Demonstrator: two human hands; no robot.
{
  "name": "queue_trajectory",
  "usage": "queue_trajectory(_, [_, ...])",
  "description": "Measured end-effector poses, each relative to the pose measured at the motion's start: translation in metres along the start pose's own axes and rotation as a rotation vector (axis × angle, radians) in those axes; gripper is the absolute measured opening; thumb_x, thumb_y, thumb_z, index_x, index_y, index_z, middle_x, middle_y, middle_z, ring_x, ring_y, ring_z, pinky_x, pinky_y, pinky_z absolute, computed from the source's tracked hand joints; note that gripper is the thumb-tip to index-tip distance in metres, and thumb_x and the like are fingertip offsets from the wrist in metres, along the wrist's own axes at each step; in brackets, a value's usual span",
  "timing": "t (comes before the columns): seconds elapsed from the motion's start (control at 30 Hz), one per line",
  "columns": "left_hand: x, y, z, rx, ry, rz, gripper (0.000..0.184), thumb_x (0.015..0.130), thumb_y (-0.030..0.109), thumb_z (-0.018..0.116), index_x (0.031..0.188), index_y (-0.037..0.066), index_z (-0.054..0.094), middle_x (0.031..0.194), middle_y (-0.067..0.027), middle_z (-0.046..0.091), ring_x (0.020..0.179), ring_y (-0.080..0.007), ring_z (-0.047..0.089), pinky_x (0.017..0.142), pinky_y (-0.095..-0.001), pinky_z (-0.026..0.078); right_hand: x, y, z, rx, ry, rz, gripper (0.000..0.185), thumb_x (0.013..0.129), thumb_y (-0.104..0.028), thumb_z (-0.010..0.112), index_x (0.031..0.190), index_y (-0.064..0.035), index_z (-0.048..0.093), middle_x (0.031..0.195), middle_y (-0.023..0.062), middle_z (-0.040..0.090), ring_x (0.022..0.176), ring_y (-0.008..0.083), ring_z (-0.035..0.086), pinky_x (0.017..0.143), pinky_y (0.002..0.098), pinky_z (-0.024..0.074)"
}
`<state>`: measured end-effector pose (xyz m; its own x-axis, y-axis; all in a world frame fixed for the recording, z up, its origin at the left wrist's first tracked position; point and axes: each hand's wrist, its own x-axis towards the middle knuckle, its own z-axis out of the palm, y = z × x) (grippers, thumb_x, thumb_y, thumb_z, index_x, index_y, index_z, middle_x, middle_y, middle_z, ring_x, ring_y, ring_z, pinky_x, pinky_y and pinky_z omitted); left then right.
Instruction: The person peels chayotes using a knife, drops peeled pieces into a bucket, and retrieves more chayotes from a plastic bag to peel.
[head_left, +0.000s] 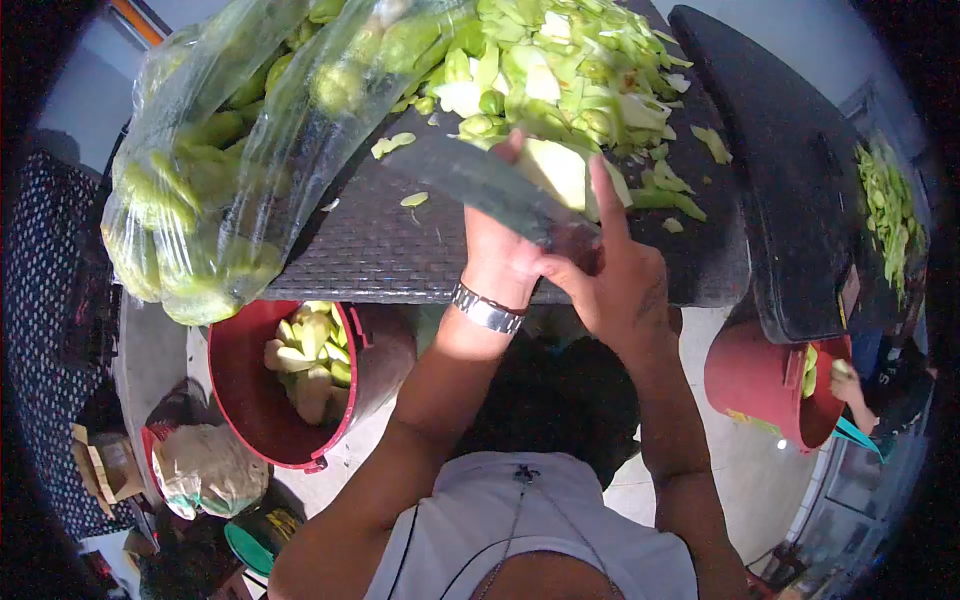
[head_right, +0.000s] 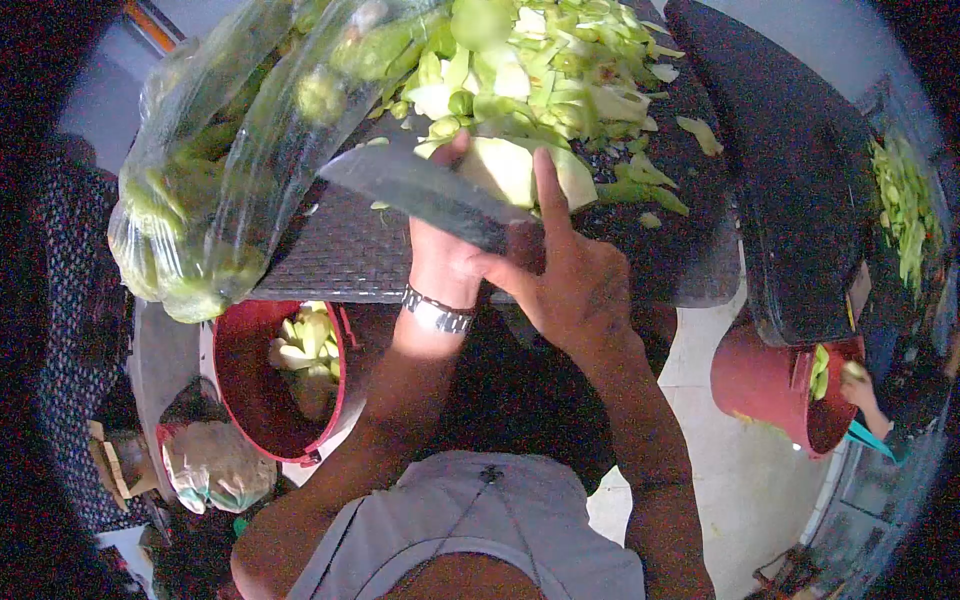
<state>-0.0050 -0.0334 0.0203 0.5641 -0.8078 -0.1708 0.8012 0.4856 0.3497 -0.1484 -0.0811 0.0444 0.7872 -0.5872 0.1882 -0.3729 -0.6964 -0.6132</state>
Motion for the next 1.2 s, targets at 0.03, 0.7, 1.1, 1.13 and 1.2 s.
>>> queue_trajectory(0.03, [-0.001, -0.001, 0.001, -0.005, -0.008, -0.006, 0.034, 0.097, 0.034, 0.062, 0.117, 0.005, 0.062, 0.101, -0.0098, 0.07, 0.091, -0.0243, 0.07, 0.079, -0.0389, 0.057, 0.001, 0.001, 0.002, -0.014, 0.004, -0.03, 0.116, 0.078, -0.061, 0.079, 0.162, -0.0106, 0.017, 0.081, 0.0254, 0.072, 0.074, 0.0444, 0.072, 0.064, 0.0514, 0.058])
queue_trajectory(0.7, [-0.01, 0.009, 0.018, -0.069, 0.227, 0.201, 0.026, 0.101, 0.023, 0.057, 0.116, 0.003, 0.062, 0.104, -0.0096, 0.071, 0.095, -0.0265, 0.069, 0.092, -0.0447, 0.056, 0.068, 0.045, 0.001, 0.126, 0.226, 0.061, 0.061, 0.1, -0.047, 0.058, 0.147, -0.0091, 0.046, 0.085, 0.022, 0.07, 0.082, 0.0398, 0.068, 0.077, 0.0503, 0.0528])
queue_trajectory(1.1, [0.006, 0.031, 0.005, 0.097, 0.064, 0.111, 0.039, 0.103, 0.04, 0.052, 0.118, 0.004, 0.056, 0.102, -0.0172, 0.068, 0.083, -0.0355, 0.067, 0.075, -0.0478, 0.058, 0.064, 0.001, -0.024, 0.812, -0.052, 0.418, 0.041, 0.097, -0.04, 0.066, 0.122, -0.0088, 0.058, 0.062, -0.0008, 0.054, 0.045, 0.0061, 0.041, 0.041, 0.0255, 0.0314])
queue_trajectory(1.13, [0.008, 0.028, 0.005, 0.108, 0.126, 0.128, 0.039, 0.102, 0.04, 0.054, 0.117, 0.004, 0.056, 0.1, -0.0163, 0.067, 0.083, -0.0339, 0.068, 0.074, -0.047, 0.058, 0.052, -0.007, -0.018, 0.785, -0.069, 0.351, 0.036, 0.095, -0.038, 0.07, 0.115, -0.0088, 0.061, 0.063, -0.0004, 0.055, 0.047, 0.0065, 0.043, 0.043, 0.0266, 0.0337])
queue_trajectory(1.2, [0.018, 0.02, -0.003, 0.123, 0.174, 0.16, 0.042, 0.1, 0.042, 0.058, 0.116, 0.004, 0.055, 0.099, -0.0133, 0.066, 0.082, -0.0283, 0.068, 0.07, -0.0444, 0.059, 0.032, -0.02, -0.005, 0.708, -0.071, 0.22, 0.031, 0.09, -0.032, 0.077, 0.104, -0.0078, 0.064, 0.065, -0.0002, 0.056, 0.052, 0.0069, 0.045, 0.047, 0.0278, 0.0371])
